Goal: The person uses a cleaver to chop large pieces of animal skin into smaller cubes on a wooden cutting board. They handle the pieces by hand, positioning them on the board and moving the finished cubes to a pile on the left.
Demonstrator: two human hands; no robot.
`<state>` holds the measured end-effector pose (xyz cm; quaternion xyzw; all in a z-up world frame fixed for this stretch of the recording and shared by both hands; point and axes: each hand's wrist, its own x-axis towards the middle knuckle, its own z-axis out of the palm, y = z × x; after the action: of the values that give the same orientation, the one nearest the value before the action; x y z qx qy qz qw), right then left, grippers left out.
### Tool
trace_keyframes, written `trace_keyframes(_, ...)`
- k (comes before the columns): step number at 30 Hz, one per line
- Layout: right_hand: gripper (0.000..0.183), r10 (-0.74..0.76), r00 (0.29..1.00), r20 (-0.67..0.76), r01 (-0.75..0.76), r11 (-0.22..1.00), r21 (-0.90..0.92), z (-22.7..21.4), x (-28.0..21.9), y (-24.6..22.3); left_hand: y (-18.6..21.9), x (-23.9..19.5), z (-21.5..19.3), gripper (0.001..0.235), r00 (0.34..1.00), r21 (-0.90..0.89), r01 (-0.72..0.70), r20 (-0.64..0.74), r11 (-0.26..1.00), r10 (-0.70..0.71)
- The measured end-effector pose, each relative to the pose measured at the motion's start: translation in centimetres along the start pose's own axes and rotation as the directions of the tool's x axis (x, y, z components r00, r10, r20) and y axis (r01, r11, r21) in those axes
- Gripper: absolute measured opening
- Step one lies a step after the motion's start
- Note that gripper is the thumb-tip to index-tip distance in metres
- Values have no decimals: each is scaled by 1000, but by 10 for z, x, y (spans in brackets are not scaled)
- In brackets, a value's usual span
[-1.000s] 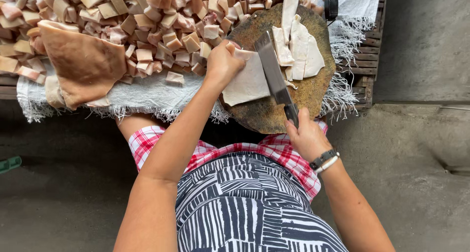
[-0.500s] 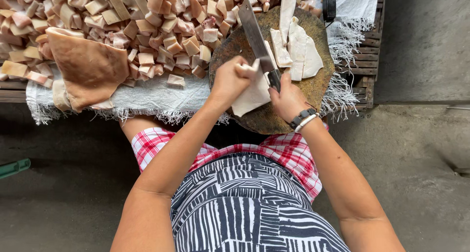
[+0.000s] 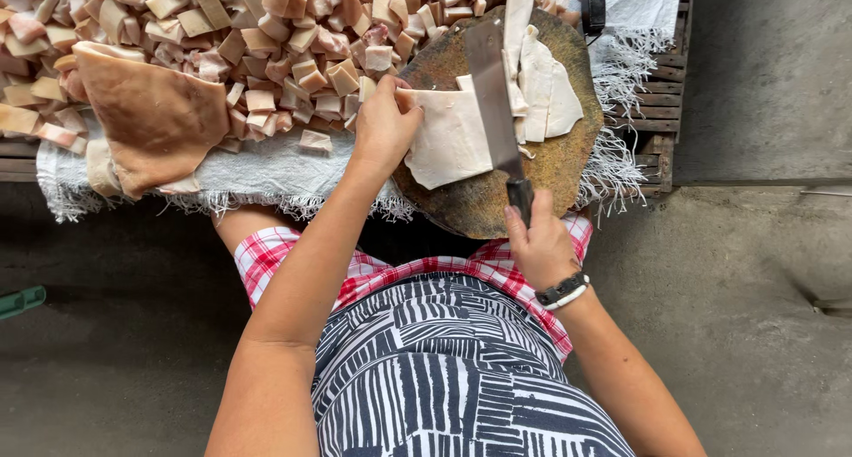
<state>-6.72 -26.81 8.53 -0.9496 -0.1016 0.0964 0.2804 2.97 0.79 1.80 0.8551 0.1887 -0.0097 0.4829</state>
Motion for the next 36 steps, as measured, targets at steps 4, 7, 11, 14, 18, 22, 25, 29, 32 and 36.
trace_keyframes(4,30,193,958,212,-177,980,-89,3,15,-22,-10,1,-3,31,1000,-18,-17,-12,1000,17)
trace_keyframes(7,29,158,980,122,-167,984,65,-37,22,-50,-11,3,-4,30,995,-1,-86,-45,996,86)
trace_keyframes(11,28,-202,925,-321,284,931,231,-87,2,-67,-11,0,-11,28,991,-232,110,97,967,-90)
trace_keyframes(14,19,-219,897,-384,354,876,327,-50,6,-62,-4,-2,-16,27,993,-275,98,91,957,-76)
trace_keyframes(18,32,-96,995,-32,95,994,-47,-2,8,-37,-2,-3,-22,28,989,-261,134,100,956,-112)
trace_keyframes(22,37,177,954,242,-122,966,-228,12,7,-24,-3,4,-20,32,997,-39,-60,-41,997,59)
trace_keyframes(25,40,238,932,274,-165,950,-264,8,10,-27,3,11,-10,55,999,61,-32,33,998,30)
trace_keyframes(29,40,214,937,277,-156,963,-218,3,10,-26,16,17,9,34,975,243,-154,192,958,109)
trace_keyframes(32,39,231,924,304,-180,966,-186,4,26,-24,22,1,12,25,924,150,-254,330,956,193)
trace_keyframes(36,39,206,923,324,-160,974,-162,14,71,-19,27,-39,16,27,878,-34,-369,315,929,360)
